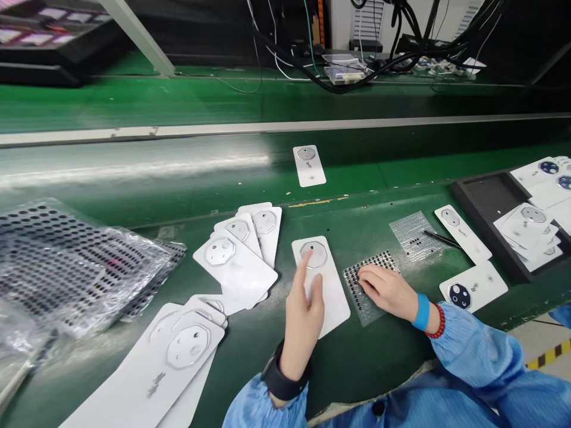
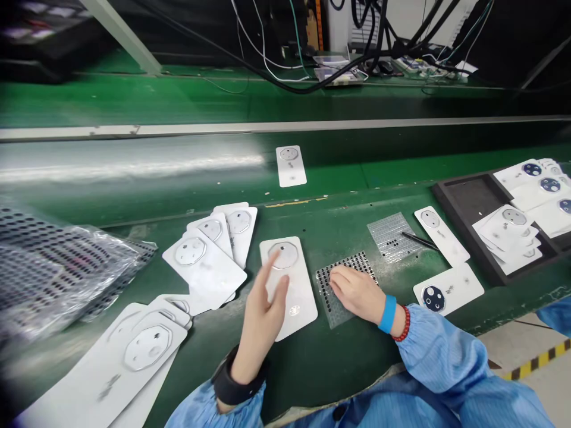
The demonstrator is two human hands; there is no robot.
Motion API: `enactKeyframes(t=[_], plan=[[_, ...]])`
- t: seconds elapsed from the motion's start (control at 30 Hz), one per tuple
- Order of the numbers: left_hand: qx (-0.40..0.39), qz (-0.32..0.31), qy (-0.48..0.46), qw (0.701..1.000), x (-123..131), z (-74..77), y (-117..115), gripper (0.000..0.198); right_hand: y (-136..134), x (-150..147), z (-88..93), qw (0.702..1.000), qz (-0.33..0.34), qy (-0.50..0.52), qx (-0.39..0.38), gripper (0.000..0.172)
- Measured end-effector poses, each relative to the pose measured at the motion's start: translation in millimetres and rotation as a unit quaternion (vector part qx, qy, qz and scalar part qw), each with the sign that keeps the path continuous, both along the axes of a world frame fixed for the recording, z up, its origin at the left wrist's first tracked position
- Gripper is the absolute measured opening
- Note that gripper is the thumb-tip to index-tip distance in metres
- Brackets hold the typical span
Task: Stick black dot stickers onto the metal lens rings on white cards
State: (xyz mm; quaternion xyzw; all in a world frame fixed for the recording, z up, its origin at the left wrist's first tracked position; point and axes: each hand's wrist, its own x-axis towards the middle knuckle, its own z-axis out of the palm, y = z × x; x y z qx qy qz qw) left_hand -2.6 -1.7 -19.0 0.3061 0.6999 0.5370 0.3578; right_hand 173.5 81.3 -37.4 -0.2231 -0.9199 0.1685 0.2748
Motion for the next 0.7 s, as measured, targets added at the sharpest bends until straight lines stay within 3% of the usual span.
enactKeyframes(t=[0.1, 0.2, 0.3, 0.53, 0.7], plan=[[0.036, 0.023, 0.053, 0.998, -1.2, 7.2, -7.1, 0.078, 1.7, 0.9, 16.2, 0.996, -0.031, 0.057, -0.052, 0.013], [0.006, -0.05, -0.044, 0.998, 8.6, 19.2, -12.8, 0.054, -4.7, -8.3, 43.1, 0.981, -0.053, 0.158, -0.104, 0.01], [0.006, -0.095, -0.097, 0.991, 21.7, 34.2, -16.5, 0.04, -12.1, -21.2, 61.3, 0.977, -0.038, 0.199, -0.06, 0.011], [0.061, -0.089, -0.048, 0.993, 37.4, 53.9, -21.1, 0.025, -19.3, -22.3, 64.2, 0.979, -0.066, 0.194, 0.015, 0.014], [0.09, -0.083, -0.03, 0.992, 40.7, 56.8, -21.5, 0.017, -27.3, -12.5, 61.5, 0.983, -0.051, 0.112, 0.139, 0.024]])
